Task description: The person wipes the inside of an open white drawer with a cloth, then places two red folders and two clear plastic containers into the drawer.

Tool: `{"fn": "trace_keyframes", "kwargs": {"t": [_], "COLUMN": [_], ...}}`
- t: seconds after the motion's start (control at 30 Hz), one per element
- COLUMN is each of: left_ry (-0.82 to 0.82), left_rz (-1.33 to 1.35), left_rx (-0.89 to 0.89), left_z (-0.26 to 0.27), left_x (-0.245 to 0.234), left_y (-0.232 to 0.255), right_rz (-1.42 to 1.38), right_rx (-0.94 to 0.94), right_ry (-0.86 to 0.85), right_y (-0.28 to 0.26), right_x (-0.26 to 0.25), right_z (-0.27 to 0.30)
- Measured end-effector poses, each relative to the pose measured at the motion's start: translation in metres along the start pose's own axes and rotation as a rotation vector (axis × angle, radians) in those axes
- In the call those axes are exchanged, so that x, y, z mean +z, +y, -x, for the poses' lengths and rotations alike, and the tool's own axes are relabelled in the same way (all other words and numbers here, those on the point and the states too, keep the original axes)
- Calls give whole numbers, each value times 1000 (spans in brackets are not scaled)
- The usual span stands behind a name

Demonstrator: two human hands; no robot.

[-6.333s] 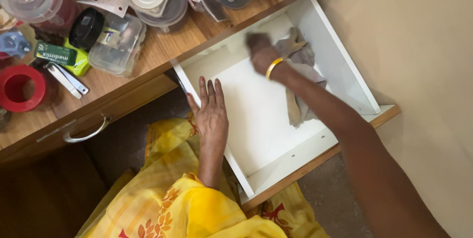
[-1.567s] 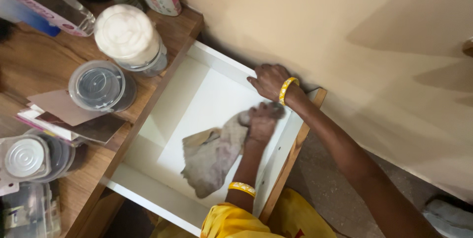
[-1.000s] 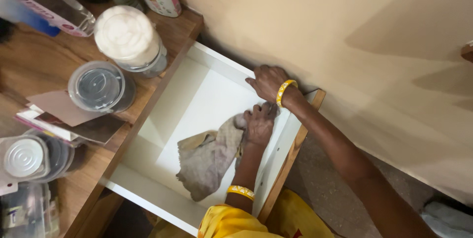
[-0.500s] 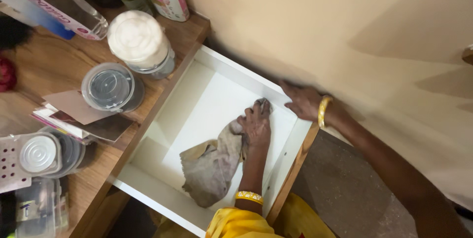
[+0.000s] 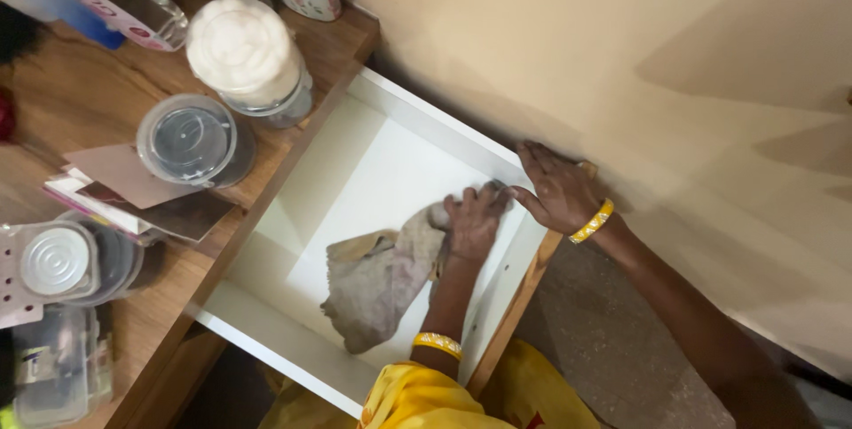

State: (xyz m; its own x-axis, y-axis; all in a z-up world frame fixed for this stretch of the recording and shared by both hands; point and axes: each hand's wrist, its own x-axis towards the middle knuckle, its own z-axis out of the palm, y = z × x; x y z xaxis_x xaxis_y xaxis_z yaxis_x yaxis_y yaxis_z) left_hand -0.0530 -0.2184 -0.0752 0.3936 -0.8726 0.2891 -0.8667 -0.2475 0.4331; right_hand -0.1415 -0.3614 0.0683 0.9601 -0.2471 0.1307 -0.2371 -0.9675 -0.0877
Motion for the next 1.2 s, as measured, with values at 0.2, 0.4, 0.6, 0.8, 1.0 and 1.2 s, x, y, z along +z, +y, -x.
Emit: {"fn": "trace_keyframes", "kwargs": {"t": [0.2,0.4,0.6,0.8,1.0,1.2], "left_ry": [131,-161,-50,-11,16,-105], "left_rz": [-109,-210,-35,-49,-62,-11], "left_rx": [-251,-192,141,-60,-218,134], "left_z": [-20,-21,-8,-23,-25,-11], "left_x": [7,-11,-15,-36,-39,-23], "left_y": [-55,-50,-1,-24,-37,1], "right_rz": [-69,-97,-81,-67,-29,-122], "right_rx": [103,220,251,241,181,187], "right_ry": [-95,-114,-107,-143,-74,-75], "right_y": [-8,-12,-14,-13,-13,-11], "right_x": [-7,-5,-4,-2,1,0], "right_z": [-9,-16,-11,-15,-22,-25]}}
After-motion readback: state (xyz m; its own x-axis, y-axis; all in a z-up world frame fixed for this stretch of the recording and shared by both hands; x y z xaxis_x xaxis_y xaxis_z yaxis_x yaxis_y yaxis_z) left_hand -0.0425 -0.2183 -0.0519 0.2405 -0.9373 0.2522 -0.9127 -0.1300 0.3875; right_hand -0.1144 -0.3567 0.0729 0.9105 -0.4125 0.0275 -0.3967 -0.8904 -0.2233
